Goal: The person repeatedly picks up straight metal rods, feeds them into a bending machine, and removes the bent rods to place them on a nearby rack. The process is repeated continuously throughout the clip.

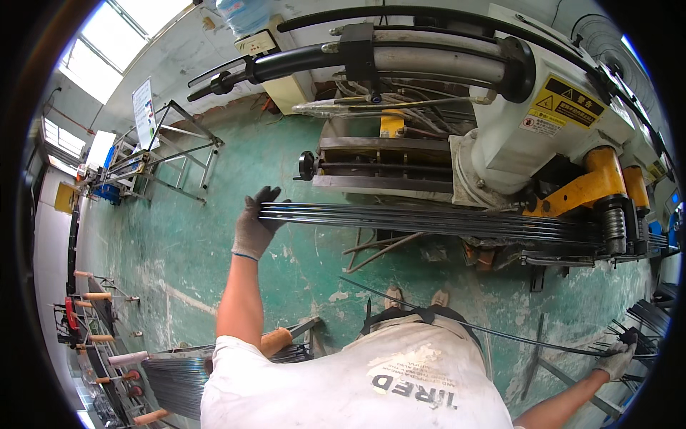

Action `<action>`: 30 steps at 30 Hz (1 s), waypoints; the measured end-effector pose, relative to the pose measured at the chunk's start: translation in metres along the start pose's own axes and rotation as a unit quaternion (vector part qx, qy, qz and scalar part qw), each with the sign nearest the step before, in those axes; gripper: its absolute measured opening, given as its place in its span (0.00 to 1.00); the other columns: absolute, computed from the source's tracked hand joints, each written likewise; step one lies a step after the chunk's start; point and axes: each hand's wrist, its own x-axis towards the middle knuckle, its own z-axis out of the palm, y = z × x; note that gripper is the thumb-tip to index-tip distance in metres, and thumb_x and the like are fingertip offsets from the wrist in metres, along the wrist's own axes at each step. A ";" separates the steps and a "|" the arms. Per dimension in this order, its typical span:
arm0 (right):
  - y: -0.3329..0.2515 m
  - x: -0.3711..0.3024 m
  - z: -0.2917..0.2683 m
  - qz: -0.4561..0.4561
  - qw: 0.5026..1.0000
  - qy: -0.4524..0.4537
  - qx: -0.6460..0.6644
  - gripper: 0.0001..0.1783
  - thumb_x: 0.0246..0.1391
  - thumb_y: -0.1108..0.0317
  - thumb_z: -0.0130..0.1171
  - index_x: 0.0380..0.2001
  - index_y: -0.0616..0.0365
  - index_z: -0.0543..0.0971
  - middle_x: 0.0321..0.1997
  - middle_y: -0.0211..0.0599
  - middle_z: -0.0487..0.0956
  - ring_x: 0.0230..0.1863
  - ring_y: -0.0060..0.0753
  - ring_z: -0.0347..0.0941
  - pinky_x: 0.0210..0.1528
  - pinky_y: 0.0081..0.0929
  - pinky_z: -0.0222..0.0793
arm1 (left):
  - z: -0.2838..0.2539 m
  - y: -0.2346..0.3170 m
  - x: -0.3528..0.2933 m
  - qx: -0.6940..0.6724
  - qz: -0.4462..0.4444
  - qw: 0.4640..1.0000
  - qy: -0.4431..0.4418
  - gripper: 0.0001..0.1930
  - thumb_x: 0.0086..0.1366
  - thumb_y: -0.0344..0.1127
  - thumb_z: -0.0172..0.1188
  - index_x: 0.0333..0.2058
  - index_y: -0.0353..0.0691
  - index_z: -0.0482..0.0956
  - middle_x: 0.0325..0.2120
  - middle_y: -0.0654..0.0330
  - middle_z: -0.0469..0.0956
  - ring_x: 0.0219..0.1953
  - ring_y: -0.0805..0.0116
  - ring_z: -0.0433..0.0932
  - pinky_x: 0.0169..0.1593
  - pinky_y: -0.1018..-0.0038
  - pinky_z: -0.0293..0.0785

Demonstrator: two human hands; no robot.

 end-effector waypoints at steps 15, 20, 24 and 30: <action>0.023 -0.045 0.056 -0.072 0.996 -0.026 -0.054 0.18 0.80 0.59 0.57 0.59 0.58 0.86 0.22 0.24 0.69 0.21 0.22 0.64 0.27 0.26 0.57 | 0.057 -0.022 -0.010 0.028 -0.010 0.999 0.020 0.47 0.82 0.69 0.50 0.77 0.30 0.63 0.73 0.35 0.71 0.69 0.33 0.77 0.71 0.33 0.76; 0.011 -0.083 0.084 -0.077 0.995 -0.019 -0.068 0.16 0.81 0.58 0.58 0.53 0.56 0.89 0.24 0.22 0.69 0.23 0.21 0.62 0.27 0.28 0.54 | 0.038 -0.010 -0.002 0.024 -0.036 0.997 0.067 0.46 0.81 0.70 0.51 0.75 0.30 0.64 0.69 0.35 0.74 0.67 0.33 0.79 0.67 0.35 0.82; 0.018 -0.073 0.075 -0.058 0.997 -0.007 -0.040 0.16 0.81 0.58 0.58 0.58 0.53 0.89 0.24 0.20 0.65 0.23 0.20 0.59 0.27 0.28 0.52 | 0.047 0.000 -0.002 0.088 -0.046 0.994 0.040 0.46 0.81 0.70 0.51 0.75 0.31 0.64 0.66 0.36 0.79 0.65 0.36 0.82 0.66 0.37 0.84; 0.019 -0.067 0.034 -0.070 0.994 -0.049 -0.062 0.18 0.80 0.55 0.59 0.57 0.53 0.89 0.25 0.24 0.71 0.25 0.22 0.64 0.28 0.29 0.58 | 0.069 0.006 0.001 0.133 -0.048 0.990 0.001 0.47 0.79 0.72 0.53 0.77 0.34 0.65 0.67 0.37 0.79 0.63 0.36 0.84 0.64 0.39 0.86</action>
